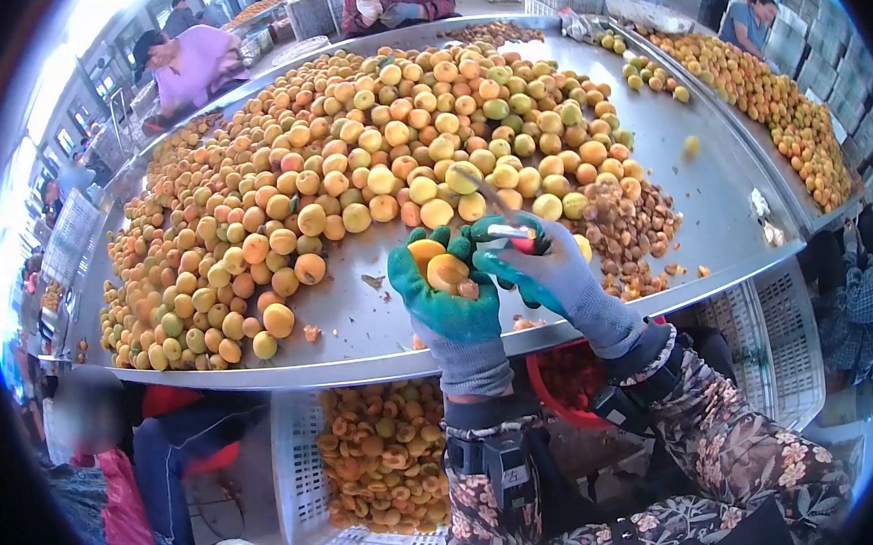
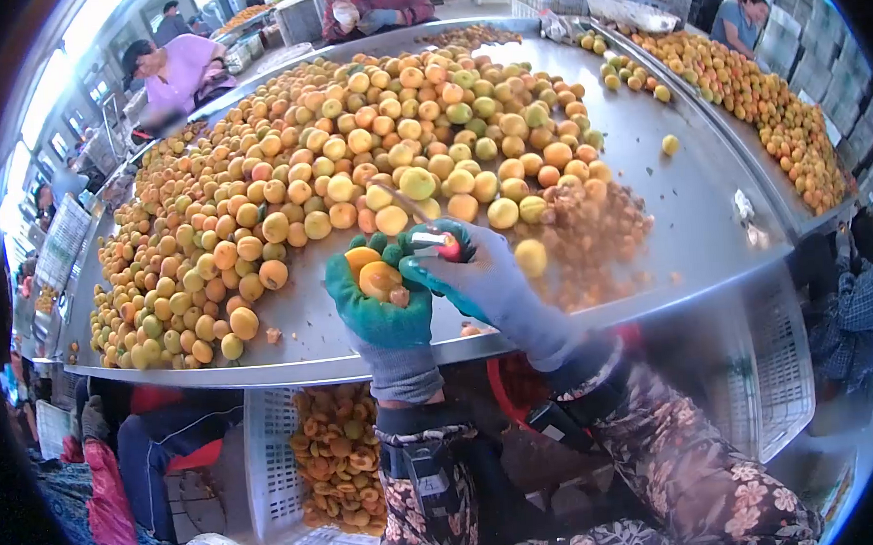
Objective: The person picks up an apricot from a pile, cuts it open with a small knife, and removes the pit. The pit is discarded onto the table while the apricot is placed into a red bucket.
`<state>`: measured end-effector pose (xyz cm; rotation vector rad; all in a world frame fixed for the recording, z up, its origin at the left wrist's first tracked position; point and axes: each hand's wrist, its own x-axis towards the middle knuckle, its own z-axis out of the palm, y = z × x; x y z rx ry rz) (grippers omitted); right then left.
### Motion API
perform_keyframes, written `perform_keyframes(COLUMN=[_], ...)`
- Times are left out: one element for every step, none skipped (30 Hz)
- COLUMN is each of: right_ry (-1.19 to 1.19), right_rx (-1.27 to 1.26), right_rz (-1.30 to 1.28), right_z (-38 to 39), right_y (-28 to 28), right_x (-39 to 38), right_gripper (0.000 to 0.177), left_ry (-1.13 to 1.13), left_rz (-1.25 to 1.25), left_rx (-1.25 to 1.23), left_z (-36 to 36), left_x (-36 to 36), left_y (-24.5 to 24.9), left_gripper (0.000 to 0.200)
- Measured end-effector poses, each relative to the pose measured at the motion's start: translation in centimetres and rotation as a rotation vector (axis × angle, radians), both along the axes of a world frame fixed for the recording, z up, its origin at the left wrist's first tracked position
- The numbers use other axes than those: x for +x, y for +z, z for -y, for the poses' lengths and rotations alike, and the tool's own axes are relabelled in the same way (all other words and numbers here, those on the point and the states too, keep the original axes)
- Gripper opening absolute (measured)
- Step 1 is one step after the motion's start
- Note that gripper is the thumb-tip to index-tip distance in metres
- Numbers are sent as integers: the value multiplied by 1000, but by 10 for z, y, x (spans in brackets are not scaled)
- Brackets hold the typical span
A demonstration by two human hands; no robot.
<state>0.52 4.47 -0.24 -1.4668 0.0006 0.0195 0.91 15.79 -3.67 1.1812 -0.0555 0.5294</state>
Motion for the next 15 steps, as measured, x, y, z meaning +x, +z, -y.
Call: perform_keyframes(right_ry=[-9, -17, -29, -71, -92, -138, -184, -253, -312, -355, -359, -343, -325, -299, -267], right_rx=[39, 79, 118, 271, 274, 139, 2, -189, -379, -524, -507, -611, -713, -834, -789], right_rz=[-22, -41, -63, -92, -95, -27, 32, 162, 293, 239, 239, 247, 254, 299, 305], right_z=[3, 7, 11, 18, 32, 52, 74, 101, 124, 132, 139, 143, 145, 142, 137], right_y=[-2, -3, -4, -4, -3, -2, -2, -17, -31, -19, -21, -23, -26, -29, -30], right_x=[-3, -6, -10, -10, -9, -8, -10, -4, 1, -9, -14, -20, -25, -29, -30], right_gripper=[26, 26, 27, 31, 31, 30, 28, 29, 30, 34, 34, 35, 37, 35, 35], left_ry=[-36, -64, -70, -160, -253, -243, -158, -101, -37, -32, -21, -34, 55, 10, -12], left_rz=[-1, 43, 36, -6, -53, -143, 44, 87, 138, 122, 110, 211, 275, 238, 191], left_rx=[47, -59, -47, -385, -728, -765, -475, -121, 237, 332, 432, 428, 454, 279, 118], left_z=[1, 4, 4, 1, 1, 1, 11, 10, 2, -5, -11, -13, -14, -12, -14], left_x=[1, 5, 8, 11, 14, 18, 5, 3, 3, -2, -8, -14, -22, -29, -42], left_y=[-1, -9, -16, -21, -24, -23, -11, -12, -10, -5, 3, 12, 18, 21, 22], left_gripper=[44, 39, 39, 35, 32, 27, 30, 41, 56, 59, 62, 68, 60, 58, 57])
